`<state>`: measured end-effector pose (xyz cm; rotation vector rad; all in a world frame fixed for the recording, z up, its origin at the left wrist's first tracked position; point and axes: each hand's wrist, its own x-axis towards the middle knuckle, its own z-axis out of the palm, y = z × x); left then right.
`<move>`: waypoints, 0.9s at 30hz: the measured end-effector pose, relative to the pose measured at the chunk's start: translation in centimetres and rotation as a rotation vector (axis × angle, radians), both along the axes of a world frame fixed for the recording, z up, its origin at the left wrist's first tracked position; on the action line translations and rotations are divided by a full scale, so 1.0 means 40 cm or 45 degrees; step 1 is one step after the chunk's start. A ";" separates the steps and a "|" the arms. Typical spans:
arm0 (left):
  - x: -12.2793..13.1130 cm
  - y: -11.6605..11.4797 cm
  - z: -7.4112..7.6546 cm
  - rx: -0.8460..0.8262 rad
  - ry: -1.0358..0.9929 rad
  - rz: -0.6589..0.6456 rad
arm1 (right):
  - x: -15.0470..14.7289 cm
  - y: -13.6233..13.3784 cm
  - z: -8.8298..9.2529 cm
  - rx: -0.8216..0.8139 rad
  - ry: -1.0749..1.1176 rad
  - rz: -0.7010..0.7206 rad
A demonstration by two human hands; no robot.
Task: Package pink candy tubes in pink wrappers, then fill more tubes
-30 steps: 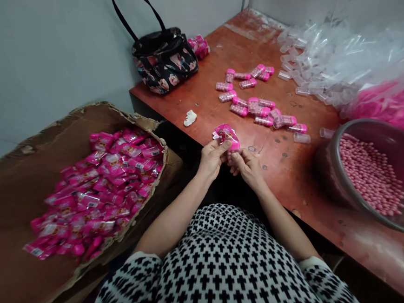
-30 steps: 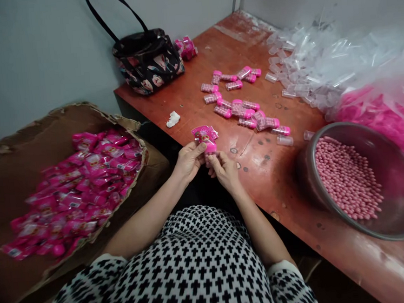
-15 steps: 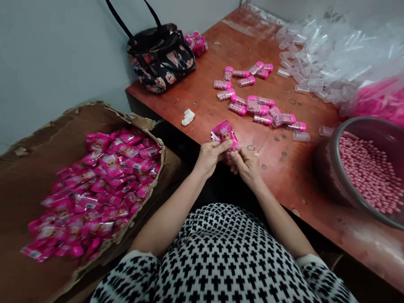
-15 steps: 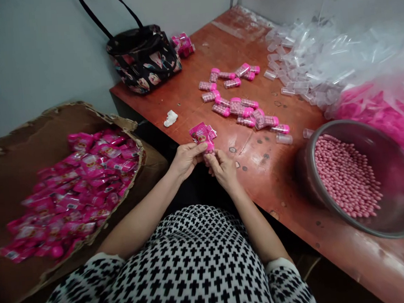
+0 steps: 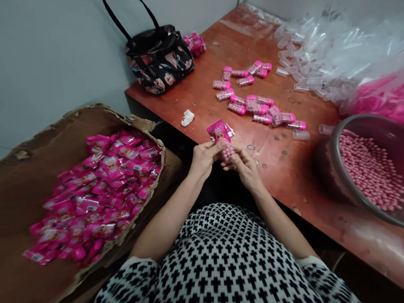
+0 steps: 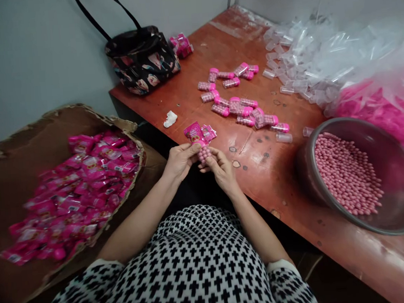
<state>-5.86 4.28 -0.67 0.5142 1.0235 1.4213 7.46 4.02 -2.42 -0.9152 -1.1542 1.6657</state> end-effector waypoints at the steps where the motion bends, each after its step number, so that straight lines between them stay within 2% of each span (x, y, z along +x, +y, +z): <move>1: 0.008 -0.002 0.000 -0.020 -0.022 0.046 | 0.000 -0.002 -0.002 0.008 0.011 -0.009; 6: 0.040 -0.017 -0.001 -0.107 -0.047 0.097 | 0.008 -0.010 -0.012 0.072 -0.009 -0.156; 11: 0.043 -0.029 0.005 -0.068 -0.118 0.047 | 0.010 -0.023 -0.011 -0.039 0.013 -0.128; 14: 0.048 -0.036 0.005 -0.048 -0.168 0.034 | 0.004 -0.030 -0.005 0.017 0.001 -0.178; 17: 0.061 -0.048 -0.002 -0.118 -0.126 0.013 | 0.003 -0.025 -0.006 0.016 0.008 -0.216; 20: 0.067 -0.059 -0.013 -0.138 -0.106 -0.011 | 0.008 -0.004 -0.013 -0.082 0.012 -0.144; 23: 0.053 -0.067 -0.018 -0.086 -0.133 -0.107 | 0.003 0.020 -0.012 -0.099 -0.003 -0.015; 25: 0.029 -0.075 -0.008 -0.084 -0.150 -0.170 | -0.013 0.030 -0.001 -0.053 -0.022 0.062; 27: -0.008 -0.090 0.014 -0.067 -0.165 -0.108 | -0.033 0.033 0.015 -0.004 -0.021 0.155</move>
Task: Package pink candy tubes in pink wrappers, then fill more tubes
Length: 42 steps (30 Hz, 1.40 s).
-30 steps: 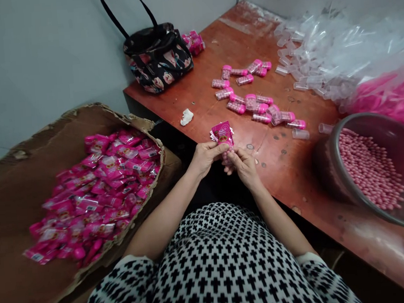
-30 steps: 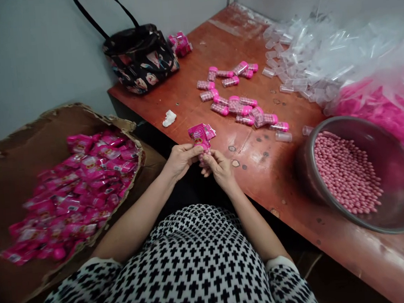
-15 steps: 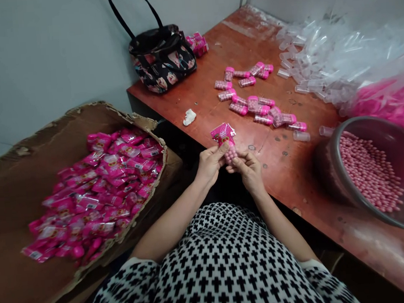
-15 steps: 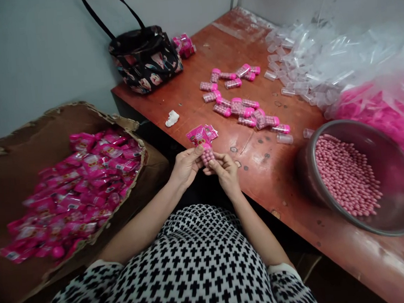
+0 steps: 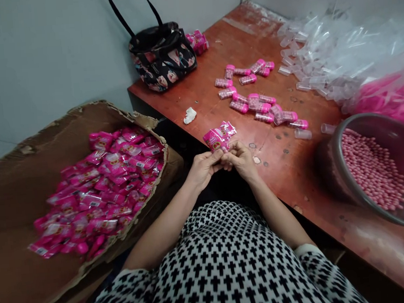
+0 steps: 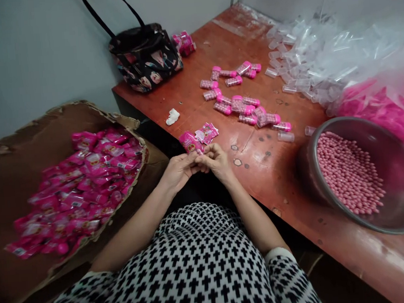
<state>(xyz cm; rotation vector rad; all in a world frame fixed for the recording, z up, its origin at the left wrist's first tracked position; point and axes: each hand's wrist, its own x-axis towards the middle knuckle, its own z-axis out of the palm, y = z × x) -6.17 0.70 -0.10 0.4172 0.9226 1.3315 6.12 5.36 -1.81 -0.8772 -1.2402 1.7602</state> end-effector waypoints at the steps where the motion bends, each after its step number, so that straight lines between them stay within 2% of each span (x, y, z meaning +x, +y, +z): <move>1: -0.023 -0.009 0.014 0.028 -0.009 0.107 | -0.008 0.000 0.009 0.018 0.005 0.041; 3: -0.071 -0.026 0.042 0.131 -0.048 0.472 | -0.015 -0.001 0.023 0.045 -0.002 0.065; 5: -0.111 -0.032 0.057 0.221 -0.099 0.843 | -0.007 0.002 0.029 0.062 -0.046 -0.001; 6: -0.123 -0.027 0.056 0.231 -0.095 0.936 | 0.001 0.004 0.028 0.067 -0.077 -0.050; 7: -0.128 -0.015 0.048 0.219 -0.047 0.952 | 0.010 0.007 0.026 0.070 -0.105 -0.093; 9: -0.117 0.025 0.016 0.175 0.245 0.780 | 0.027 0.012 0.019 0.074 -0.153 -0.151; 12: -0.073 0.113 -0.050 0.318 1.043 0.369 | 0.043 0.012 0.009 0.084 -0.206 -0.173; 13: -0.059 0.142 -0.071 0.382 1.249 0.283 | 0.046 0.010 0.008 0.085 -0.220 -0.167; 15: -0.040 0.186 -0.105 0.459 1.539 0.175 | 0.052 0.005 0.007 0.080 -0.241 -0.158; 18: -0.033 0.216 -0.138 0.484 1.673 0.177 | 0.062 0.006 0.008 0.069 -0.273 -0.164; 21: -0.035 0.215 -0.152 0.488 1.639 0.231 | 0.066 0.022 0.005 0.083 -0.314 -0.187; 24: -0.026 0.201 -0.148 0.507 1.569 0.282 | 0.054 0.053 -0.008 0.127 -0.291 -0.326; 26: -0.011 0.187 -0.133 0.532 1.498 0.315 | 0.041 0.079 -0.020 0.139 -0.208 -0.411; 29: 0.015 0.158 -0.097 0.567 1.331 0.304 | 0.027 0.114 -0.030 0.112 -0.088 -0.424; 31: 0.024 0.141 -0.070 0.494 1.157 0.305 | 0.028 0.128 -0.023 0.091 -0.063 -0.431; 34: 0.021 0.124 -0.042 0.240 0.814 0.268 | 0.038 0.135 0.003 0.067 -0.090 -0.351; 37: 0.006 0.118 -0.033 0.098 0.520 0.034 | 0.046 0.137 0.033 0.067 -0.157 -0.184; 39: -0.005 0.114 -0.031 0.058 0.419 -0.051 | 0.046 0.145 0.043 0.102 -0.208 -0.125; 42: -0.020 0.102 -0.027 -0.020 0.391 0.012 | 0.034 0.172 0.038 0.208 -0.297 -0.106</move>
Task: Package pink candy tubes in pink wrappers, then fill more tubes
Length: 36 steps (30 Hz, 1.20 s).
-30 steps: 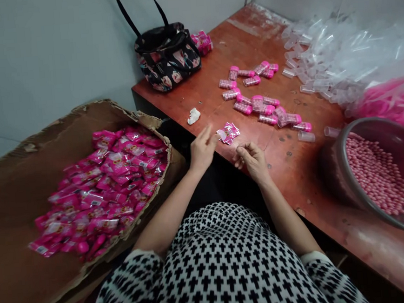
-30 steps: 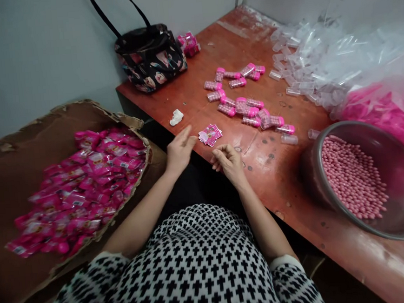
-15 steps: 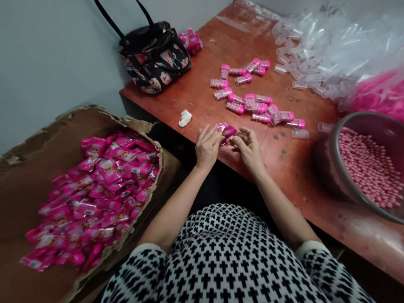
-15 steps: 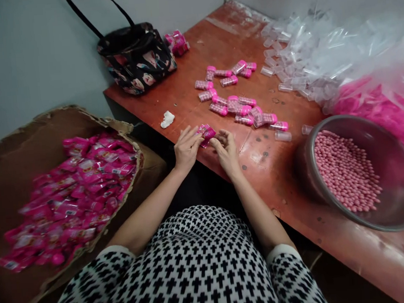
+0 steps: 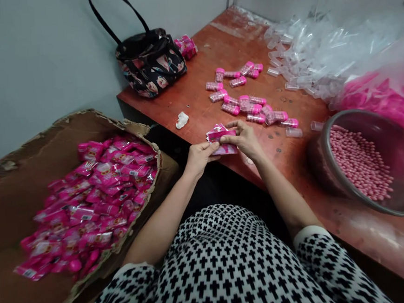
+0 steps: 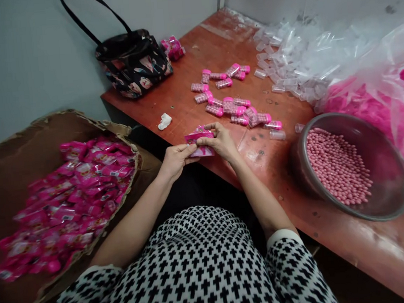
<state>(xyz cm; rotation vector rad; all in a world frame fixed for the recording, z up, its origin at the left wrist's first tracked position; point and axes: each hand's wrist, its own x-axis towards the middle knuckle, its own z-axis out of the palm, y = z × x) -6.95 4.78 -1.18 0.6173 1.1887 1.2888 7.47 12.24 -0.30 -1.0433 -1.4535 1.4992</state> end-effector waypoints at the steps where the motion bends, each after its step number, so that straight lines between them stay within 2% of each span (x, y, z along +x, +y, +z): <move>1: -0.004 -0.005 0.001 -0.023 0.009 0.044 | -0.007 0.011 -0.006 0.060 -0.070 -0.024; 4: -0.015 -0.015 0.000 -0.093 0.016 0.194 | -0.034 0.047 -0.025 0.331 -0.496 -0.139; 7: -0.021 -0.014 -0.006 -0.171 -0.067 0.263 | -0.051 0.072 -0.035 0.580 -1.010 -0.002; 10: -0.021 -0.013 -0.010 -0.213 -0.112 0.280 | -0.027 0.070 -0.030 0.798 -1.152 -0.021; 12: -0.017 -0.016 -0.010 -0.247 -0.134 0.261 | 0.024 0.064 -0.020 0.843 -1.114 -0.157; 14: -0.010 -0.017 -0.010 -0.268 -0.163 0.252 | 0.099 0.069 -0.010 0.800 -1.095 -0.380; 16: 0.003 -0.015 -0.010 -0.272 -0.192 0.244 | 0.180 0.090 -0.001 0.716 -1.161 -0.628; 18: 0.018 -0.012 -0.010 -0.271 -0.212 0.230 | 0.250 0.122 0.007 0.653 -1.317 -0.722; 20: 0.031 -0.009 -0.008 -0.259 -0.219 0.225 | 0.297 0.153 0.015 0.636 -1.509 -0.610; 23: 0.032 -0.011 0.002 -0.185 -0.197 0.224 | 0.327 0.180 0.023 0.632 -1.721 -0.290; 25: 0.020 -0.014 0.011 -0.133 -0.179 0.215 | 0.332 0.178 0.017 0.684 -1.708 -0.148; 27: 0.005 -0.017 0.019 -0.106 -0.186 0.204 | 0.335 0.157 -0.003 0.814 -1.543 -0.072; 30: -0.008 -0.017 0.022 -0.102 -0.179 0.208 | 0.344 0.096 -0.047 0.971 -1.216 0.067; 32: -0.005 -0.015 0.016 -0.123 -0.153 0.218 | 0.352 0.050 -0.069 0.961 -1.074 0.137; 34: 0.005 -0.014 0.008 -0.136 -0.145 0.212 | 0.359 0.009 -0.073 0.908 -0.975 0.061; 36: 0.017 -0.015 0.001 -0.142 -0.158 0.199 | 0.359 -0.023 -0.060 0.824 -0.923 -0.190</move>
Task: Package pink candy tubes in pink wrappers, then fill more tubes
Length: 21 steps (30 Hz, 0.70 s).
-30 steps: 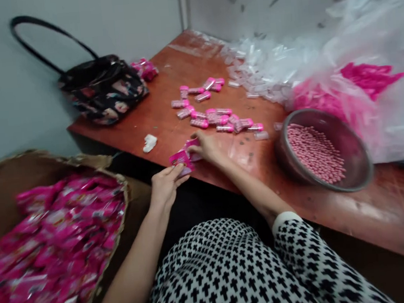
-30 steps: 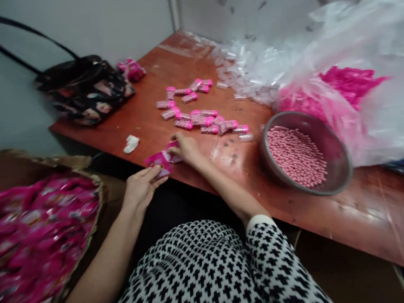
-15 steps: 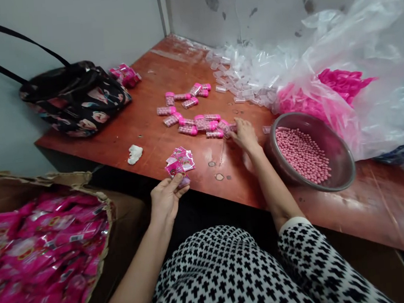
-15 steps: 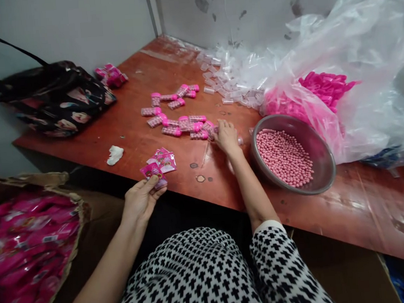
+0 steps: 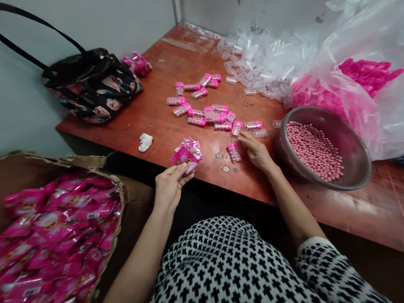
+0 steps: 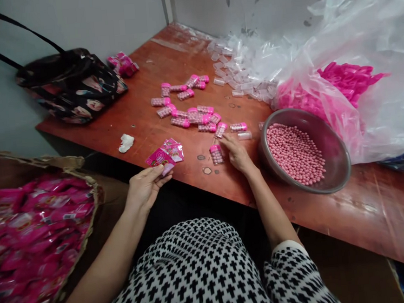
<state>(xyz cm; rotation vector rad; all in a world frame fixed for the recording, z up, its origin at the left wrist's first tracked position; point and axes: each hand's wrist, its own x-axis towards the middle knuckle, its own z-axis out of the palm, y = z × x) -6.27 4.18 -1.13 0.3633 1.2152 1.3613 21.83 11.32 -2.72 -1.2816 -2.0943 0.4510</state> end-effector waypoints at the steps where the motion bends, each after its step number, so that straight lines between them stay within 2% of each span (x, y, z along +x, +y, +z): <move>1: 0.006 -0.001 -0.002 -0.003 -0.009 -0.002 | -0.005 -0.013 0.011 -0.008 0.041 -0.143; 3: 0.015 -0.004 -0.004 -0.009 -0.028 -0.001 | -0.024 -0.033 0.034 -0.095 0.001 -0.385; 5: 0.021 -0.005 -0.003 -0.013 -0.048 -0.002 | -0.054 -0.047 0.054 -0.255 -0.191 -0.513; 8: 0.028 -0.005 0.002 -0.026 -0.098 0.030 | -0.096 -0.055 0.069 -0.453 -0.474 -0.574; 11: 0.035 -0.002 0.007 -0.064 -0.201 0.121 | -0.120 -0.060 0.070 -0.537 -0.465 -0.579; 13: 0.040 -0.001 0.008 -0.105 -0.291 0.165 | -0.134 -0.075 0.067 -0.541 -0.208 -0.539; 17: 0.053 -0.006 0.004 -0.123 -0.474 0.168 | -0.187 -0.144 0.066 -0.696 0.647 -0.293; 19: 0.059 -0.007 0.000 -0.110 -0.541 0.170 | -0.223 -0.185 0.068 -0.777 0.859 -0.203; 21: 0.064 -0.008 -0.002 -0.092 -0.584 0.180 | -0.256 -0.218 0.069 -0.797 0.913 -0.166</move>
